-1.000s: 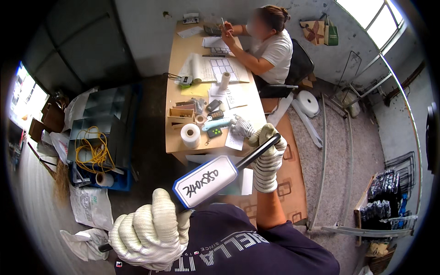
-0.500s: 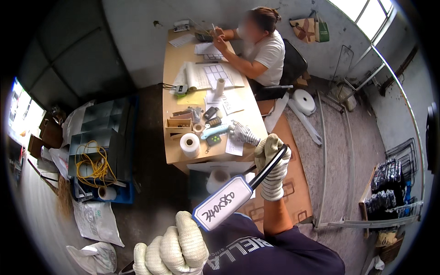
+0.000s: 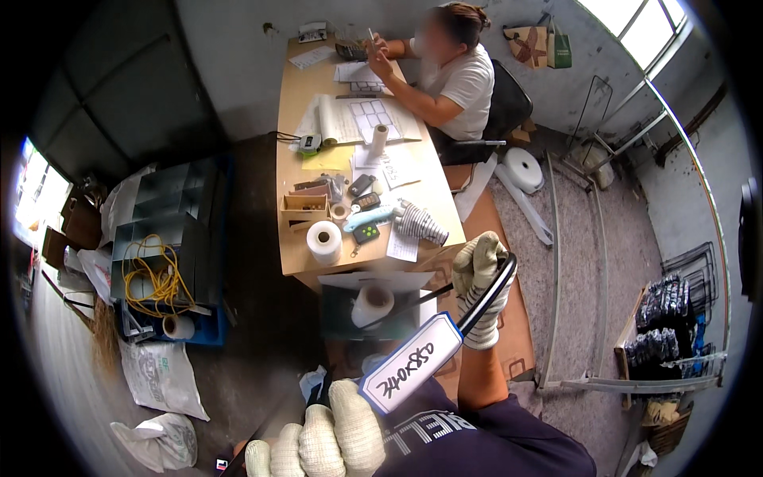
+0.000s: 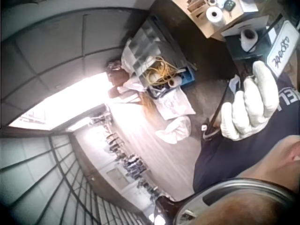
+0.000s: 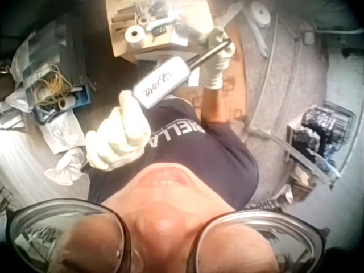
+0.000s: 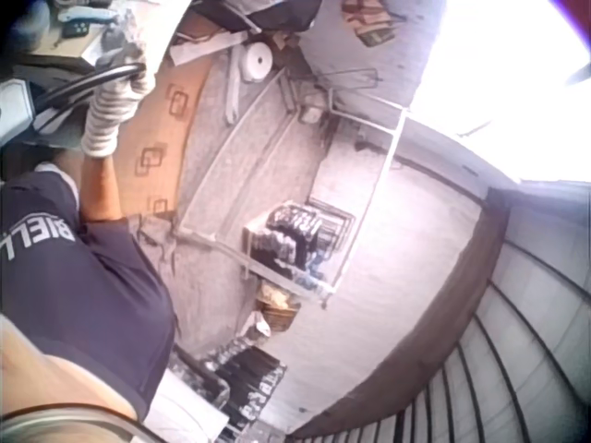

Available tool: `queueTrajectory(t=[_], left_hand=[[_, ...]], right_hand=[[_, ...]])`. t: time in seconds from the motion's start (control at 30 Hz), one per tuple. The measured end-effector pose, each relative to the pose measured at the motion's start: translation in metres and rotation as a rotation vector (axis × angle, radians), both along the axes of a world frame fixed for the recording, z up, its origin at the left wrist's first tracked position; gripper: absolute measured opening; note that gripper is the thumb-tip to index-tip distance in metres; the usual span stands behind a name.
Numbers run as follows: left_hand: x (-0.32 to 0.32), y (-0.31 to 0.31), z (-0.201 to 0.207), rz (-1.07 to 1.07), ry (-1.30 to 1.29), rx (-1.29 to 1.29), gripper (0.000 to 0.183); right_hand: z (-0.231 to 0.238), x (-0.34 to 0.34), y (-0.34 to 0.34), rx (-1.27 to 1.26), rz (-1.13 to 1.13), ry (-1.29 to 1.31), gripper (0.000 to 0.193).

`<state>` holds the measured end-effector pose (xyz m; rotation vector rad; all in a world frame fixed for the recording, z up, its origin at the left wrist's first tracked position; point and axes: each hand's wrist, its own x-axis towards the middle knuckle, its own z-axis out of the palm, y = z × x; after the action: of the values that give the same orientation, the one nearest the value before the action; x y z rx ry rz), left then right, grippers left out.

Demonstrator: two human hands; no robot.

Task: The person handles a roll of plastic film with gloved hands, then picks up a black metal frame and wraps a layer of the film around one end of it.

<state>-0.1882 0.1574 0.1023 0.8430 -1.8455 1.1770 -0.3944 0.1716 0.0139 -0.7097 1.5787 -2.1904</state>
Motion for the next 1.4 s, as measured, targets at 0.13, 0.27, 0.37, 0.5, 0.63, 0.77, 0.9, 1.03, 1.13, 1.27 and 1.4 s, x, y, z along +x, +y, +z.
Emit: queueTrajectory(t=[0.13,0.27,0.37,0.5,0.63,0.77,0.9,1.03,1.13,1.27,1.4], left_hand=[[0.002,0.001,-0.001,0.008,0.002,-0.004,0.006],[0.005,-0.001,-0.002,0.005,0.005,-0.009,0.007],[0.004,-0.004,-0.002,0.017,0.002,-0.017,0.007],[0.003,-0.010,-0.004,0.019,0.033,-0.065,0.007],[0.003,-0.013,-0.004,0.041,0.034,-0.043,0.006],[0.007,-0.014,-0.004,0.028,0.005,-0.012,0.006],[0.005,-0.018,-0.006,0.033,0.027,0.005,0.007],[0.005,-0.023,-0.007,0.033,0.041,-0.002,0.008],[0.004,-0.025,-0.006,0.025,0.046,0.005,0.009],[0.021,-0.013,0.007,-0.020,-0.215,0.328,0.025],[0.014,-0.009,0.015,0.002,-0.271,0.345,0.039]], right_hand=[[0.000,0.000,-0.003,-0.007,0.028,0.014,0.046],[-0.003,0.000,-0.005,-0.026,0.029,0.032,0.045],[-0.001,0.001,-0.007,0.001,0.037,0.050,0.044],[0.001,0.003,-0.010,0.004,0.046,0.043,0.044],[0.001,0.005,-0.014,0.052,0.037,0.034,0.044],[-0.008,0.001,-0.016,-0.033,0.063,0.035,0.044],[-0.002,0.004,-0.021,0.009,0.062,0.030,0.039],[-0.001,0.006,-0.023,0.050,0.052,0.038,0.042],[0.000,0.006,-0.024,0.044,0.046,0.021,0.043],[-0.007,0.005,-0.030,0.016,0.012,0.019,0.043],[-0.004,0.003,-0.023,0.047,-0.004,0.041,0.042]])
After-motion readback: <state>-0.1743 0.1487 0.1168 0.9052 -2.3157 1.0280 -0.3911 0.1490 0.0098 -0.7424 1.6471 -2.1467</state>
